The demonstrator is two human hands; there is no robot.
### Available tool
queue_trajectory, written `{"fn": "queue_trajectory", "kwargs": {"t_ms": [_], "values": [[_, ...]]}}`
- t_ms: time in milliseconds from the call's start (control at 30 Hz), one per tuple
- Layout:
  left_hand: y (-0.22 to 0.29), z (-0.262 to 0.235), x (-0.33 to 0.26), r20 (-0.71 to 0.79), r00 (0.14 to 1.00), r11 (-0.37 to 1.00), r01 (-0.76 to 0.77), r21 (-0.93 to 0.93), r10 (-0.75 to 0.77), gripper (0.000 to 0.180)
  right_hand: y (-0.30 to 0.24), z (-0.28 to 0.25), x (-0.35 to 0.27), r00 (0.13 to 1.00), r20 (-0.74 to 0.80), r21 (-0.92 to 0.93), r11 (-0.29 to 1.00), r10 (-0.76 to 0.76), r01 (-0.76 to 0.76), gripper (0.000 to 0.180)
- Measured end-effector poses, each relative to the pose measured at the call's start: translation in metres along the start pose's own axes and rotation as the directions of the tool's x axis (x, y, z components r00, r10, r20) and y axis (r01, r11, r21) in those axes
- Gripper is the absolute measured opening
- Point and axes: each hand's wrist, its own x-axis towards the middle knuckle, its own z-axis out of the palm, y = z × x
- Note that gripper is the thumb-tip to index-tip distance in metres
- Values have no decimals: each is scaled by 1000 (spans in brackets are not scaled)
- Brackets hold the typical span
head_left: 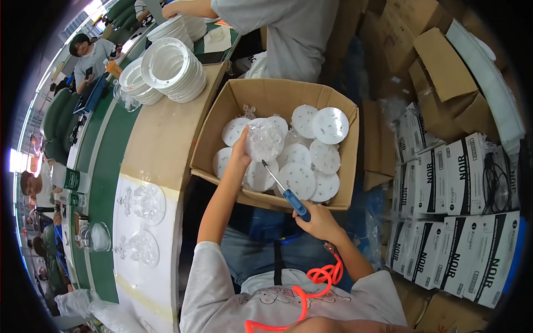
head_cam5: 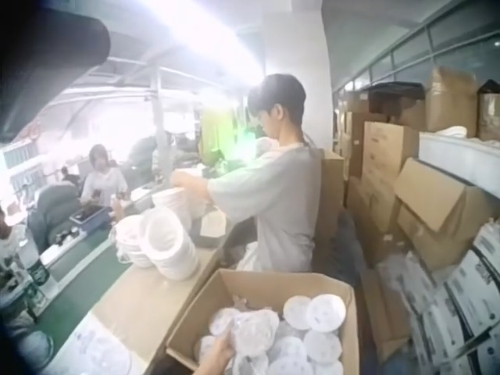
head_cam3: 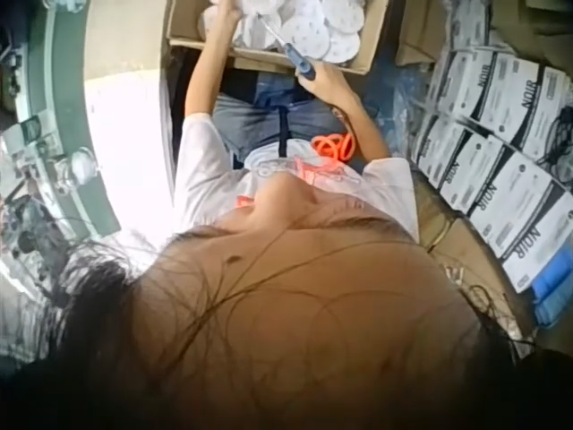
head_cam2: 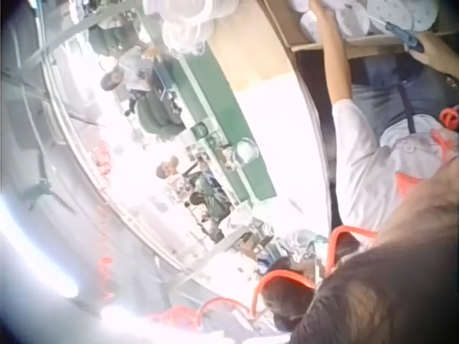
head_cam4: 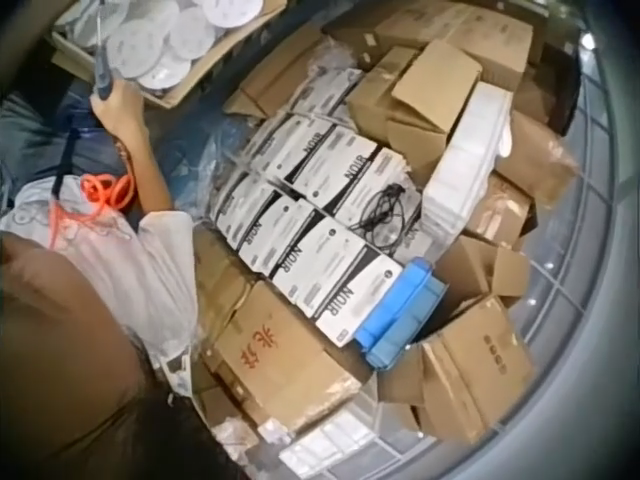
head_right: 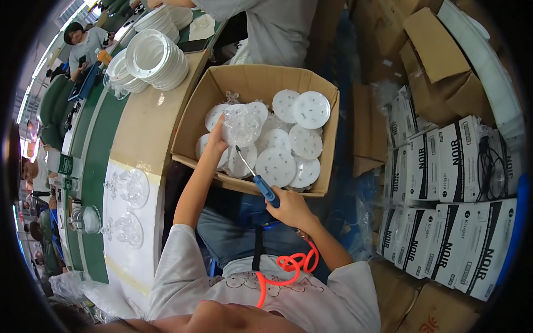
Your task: Assembling and inspecting plastic covers and LED bases for lighting fixtures at a factory workbench.
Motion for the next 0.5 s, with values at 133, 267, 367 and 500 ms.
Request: {"fn": "queue_trajectory", "kwargs": {"t_ms": [133,267,367,500], "values": [[0,12,-8,-2,997,997,72,-28,-72,38,3,7,-7,998,63,-116,993,29,-22,20],[3,4,-11,3,999,998,33,50,-34,43,5,-3,-11,1000,-4,-24,1000,-20,20,21],[3,6,-16,-80,996,994,-33,109,42,42,11,-19,-13,994,-60,39,995,90,-87,17],[7,16,-19,-103,994,989,-16,144,31,36,15,-18,-1,998,-2,-8,998,69,-69,14]]}}
